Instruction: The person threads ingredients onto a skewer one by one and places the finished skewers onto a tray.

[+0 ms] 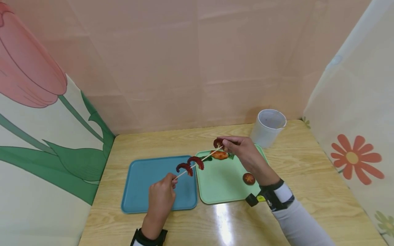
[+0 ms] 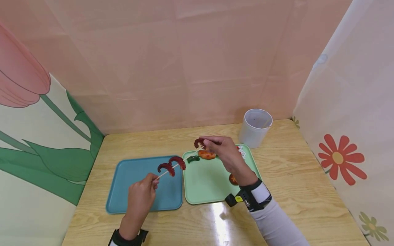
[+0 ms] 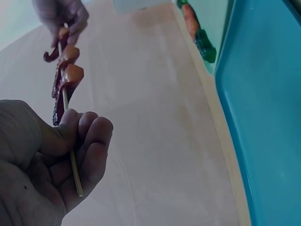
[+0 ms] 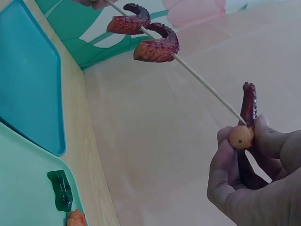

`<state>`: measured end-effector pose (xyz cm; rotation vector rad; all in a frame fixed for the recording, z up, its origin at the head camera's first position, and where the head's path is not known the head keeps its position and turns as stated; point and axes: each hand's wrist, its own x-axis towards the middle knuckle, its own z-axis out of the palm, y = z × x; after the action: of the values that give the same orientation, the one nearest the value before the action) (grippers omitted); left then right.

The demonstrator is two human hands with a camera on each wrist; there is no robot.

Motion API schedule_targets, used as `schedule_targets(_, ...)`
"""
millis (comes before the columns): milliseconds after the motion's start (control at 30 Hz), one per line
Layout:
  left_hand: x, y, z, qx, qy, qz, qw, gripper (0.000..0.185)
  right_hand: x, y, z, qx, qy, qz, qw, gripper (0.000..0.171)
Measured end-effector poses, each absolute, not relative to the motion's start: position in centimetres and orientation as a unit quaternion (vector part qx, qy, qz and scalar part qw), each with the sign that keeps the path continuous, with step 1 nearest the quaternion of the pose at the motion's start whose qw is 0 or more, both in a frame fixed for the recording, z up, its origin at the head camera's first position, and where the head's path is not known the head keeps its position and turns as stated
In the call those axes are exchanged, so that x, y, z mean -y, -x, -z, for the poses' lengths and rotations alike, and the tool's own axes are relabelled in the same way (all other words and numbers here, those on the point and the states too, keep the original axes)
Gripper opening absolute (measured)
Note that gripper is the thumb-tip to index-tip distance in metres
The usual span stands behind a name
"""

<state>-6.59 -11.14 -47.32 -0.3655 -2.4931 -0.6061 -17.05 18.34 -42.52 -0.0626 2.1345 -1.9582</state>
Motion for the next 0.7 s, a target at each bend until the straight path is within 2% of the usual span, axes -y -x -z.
schedule_targets(700, 10.95, 6.47, 47.21, 0.93, 0.124, 0.228, 0.261, 0.019, -17.85, 16.45, 42.5, -0.733, 0.051, 0.667, 0.119, 0.04)
